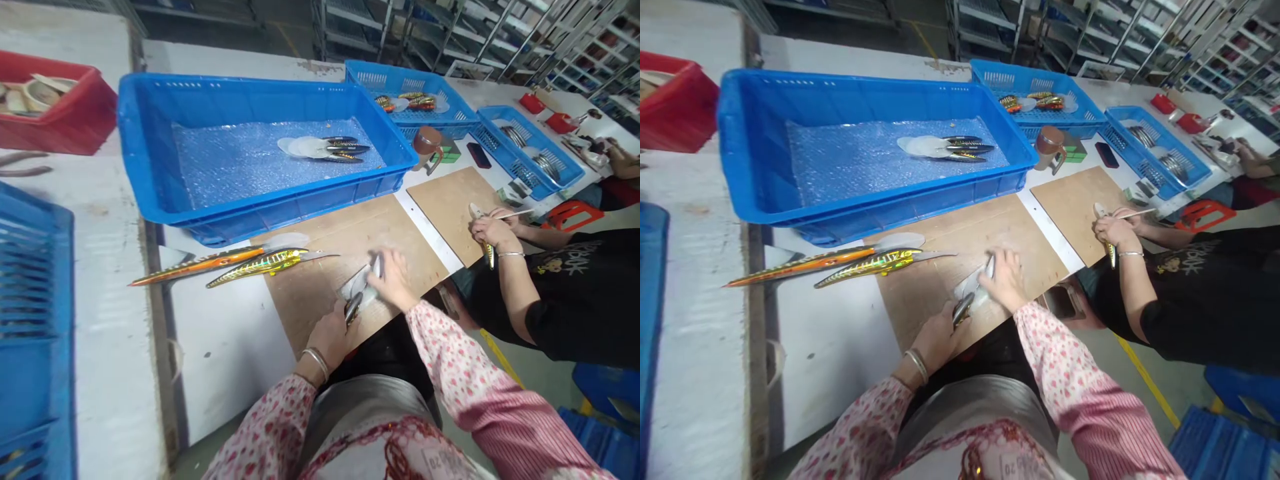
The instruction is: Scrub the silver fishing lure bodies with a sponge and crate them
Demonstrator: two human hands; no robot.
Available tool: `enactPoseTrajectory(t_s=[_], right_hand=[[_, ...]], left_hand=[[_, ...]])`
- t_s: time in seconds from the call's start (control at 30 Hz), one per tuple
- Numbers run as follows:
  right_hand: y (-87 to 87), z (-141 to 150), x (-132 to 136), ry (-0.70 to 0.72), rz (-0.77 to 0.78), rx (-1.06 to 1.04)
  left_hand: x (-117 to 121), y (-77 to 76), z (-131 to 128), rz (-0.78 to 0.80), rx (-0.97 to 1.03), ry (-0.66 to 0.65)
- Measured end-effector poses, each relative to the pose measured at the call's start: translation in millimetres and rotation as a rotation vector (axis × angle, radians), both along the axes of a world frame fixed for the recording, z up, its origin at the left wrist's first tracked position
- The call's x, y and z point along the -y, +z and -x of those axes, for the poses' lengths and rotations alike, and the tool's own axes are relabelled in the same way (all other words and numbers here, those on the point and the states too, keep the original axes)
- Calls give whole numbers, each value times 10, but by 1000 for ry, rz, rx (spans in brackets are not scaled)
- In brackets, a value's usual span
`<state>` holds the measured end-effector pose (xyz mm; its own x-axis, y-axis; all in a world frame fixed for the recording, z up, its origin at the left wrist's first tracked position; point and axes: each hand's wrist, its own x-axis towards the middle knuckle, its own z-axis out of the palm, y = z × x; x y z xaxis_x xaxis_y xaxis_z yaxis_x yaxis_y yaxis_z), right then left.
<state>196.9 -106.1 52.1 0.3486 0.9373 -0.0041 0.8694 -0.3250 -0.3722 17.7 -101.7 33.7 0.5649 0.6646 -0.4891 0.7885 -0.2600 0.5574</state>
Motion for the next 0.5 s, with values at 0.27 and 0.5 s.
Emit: enactPoseTrajectory(t_s=[0.27,0.5], right_hand=[[-13,59,62,69,-40,-15],[-76,-10,18,-45,-123,38]], left_hand=[[-11,-47,9,5,49,8],[-40,-69,17,-21,51,11]])
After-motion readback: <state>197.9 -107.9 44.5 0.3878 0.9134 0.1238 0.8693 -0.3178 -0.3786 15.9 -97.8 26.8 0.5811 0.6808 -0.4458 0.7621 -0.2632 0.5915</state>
